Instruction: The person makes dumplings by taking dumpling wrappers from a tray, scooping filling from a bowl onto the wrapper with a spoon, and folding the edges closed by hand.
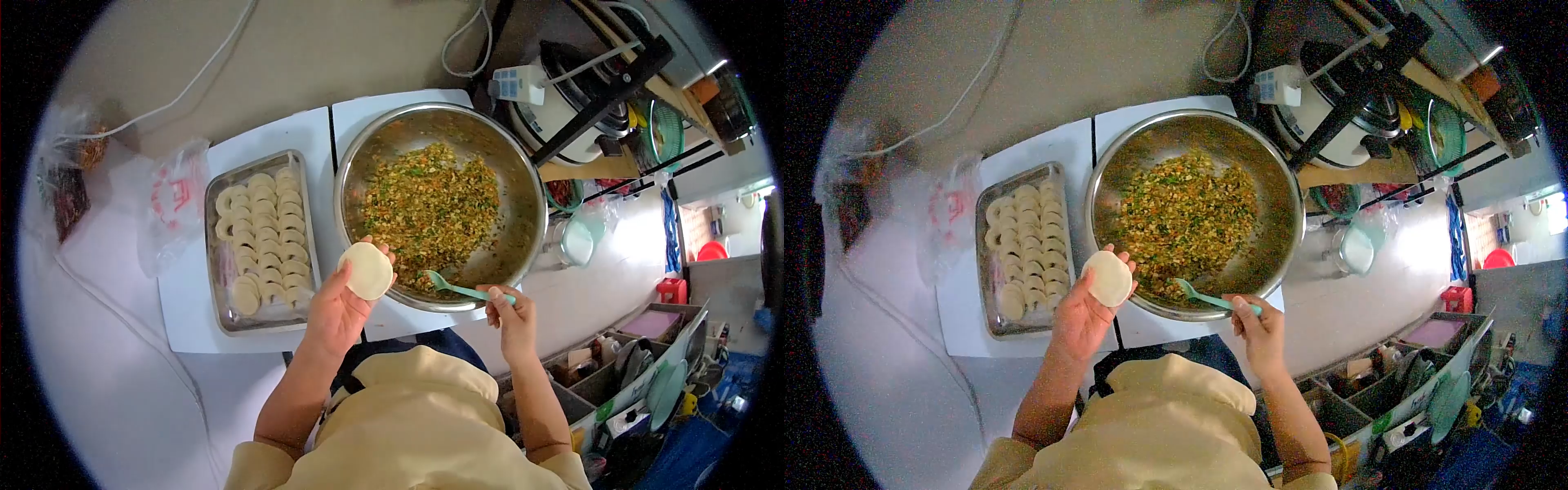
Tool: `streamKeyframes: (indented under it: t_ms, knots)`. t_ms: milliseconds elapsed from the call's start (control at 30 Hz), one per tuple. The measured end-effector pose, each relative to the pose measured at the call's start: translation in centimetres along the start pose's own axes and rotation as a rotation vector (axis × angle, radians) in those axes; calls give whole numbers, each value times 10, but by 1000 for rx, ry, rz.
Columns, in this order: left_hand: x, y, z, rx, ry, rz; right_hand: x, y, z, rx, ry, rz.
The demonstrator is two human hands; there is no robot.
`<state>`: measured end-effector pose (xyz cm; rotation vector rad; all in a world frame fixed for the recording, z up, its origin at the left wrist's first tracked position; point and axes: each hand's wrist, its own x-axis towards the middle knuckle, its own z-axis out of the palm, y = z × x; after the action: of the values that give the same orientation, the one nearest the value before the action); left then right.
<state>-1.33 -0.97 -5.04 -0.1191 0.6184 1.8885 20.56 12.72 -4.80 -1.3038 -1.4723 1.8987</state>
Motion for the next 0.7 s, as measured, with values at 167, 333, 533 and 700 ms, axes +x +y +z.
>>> streamKeyframes:
  t_ms: [167,333,533,700]
  knots:
    - [3,3,-12,-44,-16,-7,4,-5,6,221,63,62]
    - [4,-2,-11,1,7,-25,7,-11,8,378,89,37]
    - [20,-18,10,2,-118,-161,-13,-27,19,383,137,-182]
    - [43,-28,23,-68,-146,-196,-24,-9,20,-398,-11,-705]
